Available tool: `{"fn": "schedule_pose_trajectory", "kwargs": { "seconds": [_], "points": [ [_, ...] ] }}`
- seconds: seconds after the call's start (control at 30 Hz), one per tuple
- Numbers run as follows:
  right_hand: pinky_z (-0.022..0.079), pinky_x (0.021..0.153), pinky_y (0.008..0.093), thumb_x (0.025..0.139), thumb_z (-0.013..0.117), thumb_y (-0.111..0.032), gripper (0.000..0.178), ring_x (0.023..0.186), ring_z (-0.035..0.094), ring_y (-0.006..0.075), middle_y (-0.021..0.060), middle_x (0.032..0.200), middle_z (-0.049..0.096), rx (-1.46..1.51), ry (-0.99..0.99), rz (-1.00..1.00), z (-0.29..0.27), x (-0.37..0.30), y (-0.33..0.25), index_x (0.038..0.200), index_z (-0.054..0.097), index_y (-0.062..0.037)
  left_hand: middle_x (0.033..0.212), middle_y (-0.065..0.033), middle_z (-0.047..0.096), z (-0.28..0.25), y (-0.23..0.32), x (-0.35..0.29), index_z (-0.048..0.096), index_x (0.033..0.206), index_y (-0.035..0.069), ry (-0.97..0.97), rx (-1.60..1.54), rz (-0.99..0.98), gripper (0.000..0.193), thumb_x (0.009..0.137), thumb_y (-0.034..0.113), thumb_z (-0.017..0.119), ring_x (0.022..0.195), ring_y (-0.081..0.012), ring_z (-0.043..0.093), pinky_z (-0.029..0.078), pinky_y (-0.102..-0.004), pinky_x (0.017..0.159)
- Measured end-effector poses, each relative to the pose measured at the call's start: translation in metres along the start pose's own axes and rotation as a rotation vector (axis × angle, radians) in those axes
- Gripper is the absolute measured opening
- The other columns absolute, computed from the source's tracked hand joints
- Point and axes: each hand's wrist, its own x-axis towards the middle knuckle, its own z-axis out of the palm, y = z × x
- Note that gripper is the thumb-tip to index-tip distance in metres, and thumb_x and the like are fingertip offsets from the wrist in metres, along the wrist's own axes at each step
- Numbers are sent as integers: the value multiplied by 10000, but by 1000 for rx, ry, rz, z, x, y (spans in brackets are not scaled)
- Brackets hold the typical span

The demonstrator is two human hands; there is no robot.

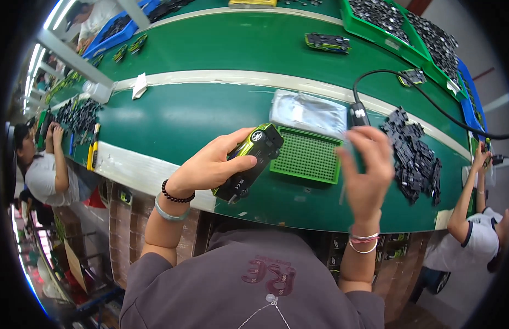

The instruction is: The person takes toy cars from the conveyor belt, fastens screws into their undersides using an electric screwdriver, and places the assembled toy cars into a partitioned tray.

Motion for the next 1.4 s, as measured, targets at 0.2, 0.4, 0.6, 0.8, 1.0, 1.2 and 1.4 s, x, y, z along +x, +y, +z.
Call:
{"fn": "schedule_pose_trajectory", "kwargs": {
  "seconds": [0.2, 0.4, 0.6, 0.8, 1.0, 1.2, 1.4],
  "points": [
    [490, 757, 375, 660, 697, -31, 254, 906, 568, 278, 87, 928, 572, 170, -210, -385, 35, 14, -31, 903, 623, -32, 979, -55, 577, 13, 6, 4, 429, 1259, -14, -77, 15, -1, 468, 830, 122, 557, 847, -98, 512, 438, -243, 749],
    [508, 711, 345, 626, 659, -7, 259, 855, 579, 257, 79, 899, 573, 158, -271, -526, 39, 12, -18, 880, 610, -16, 981, -89, 576, 16, 14, 8, 468, 1215, -16, -140, -14, -85, 444, 813, 153, 554, 856, -133, 519, 432, -267, 757],
    [507, 704, 346, 622, 640, -7, 251, 850, 581, 248, 82, 896, 573, 145, -221, -590, 40, 8, -12, 871, 605, 0, 1011, -143, 568, 20, 14, 9, 493, 1177, -23, -140, 118, -15, 438, 790, 168, 570, 898, -200, 533, 427, -305, 798],
    [499, 731, 339, 645, 699, -20, 296, 863, 578, 253, 91, 930, 574, 355, -237, -469, 41, 1, 1, 932, 623, -27, 972, -206, 562, 23, 15, 7, 503, 1092, -13, -91, 188, 17, 398, 788, 238, 559, 937, -333, 519, 415, -378, 811],
    [488, 758, 332, 660, 741, -74, 413, 903, 571, 256, 98, 1017, 558, 395, -265, -261, 33, 2, -2, 1053, 615, -63, 990, -199, 563, 21, 14, 7, 486, 1193, 12, -89, 99, -17, 475, 794, 257, 565, 935, -319, 534, 427, -366, 824],
    [478, 771, 342, 661, 749, -109, 327, 904, 572, 257, 105, 992, 566, 273, -159, -224, 20, 3, 3, 967, 647, -56, 1063, -160, 585, -1, 14, 20, 451, 1250, -9, -5, 431, 111, 526, 781, 174, 604, 958, -248, 563, 434, -326, 850],
    [441, 793, 308, 741, 677, -61, 177, 880, 557, 218, 97, 964, 569, 113, 113, 146, -18, -14, 51, 905, 639, -5, 850, -106, 521, -127, -20, 91, 458, 1295, 228, 315, 1278, 244, 604, 726, 153, 649, 859, -283, 462, 412, -366, 813]
  ]
}}
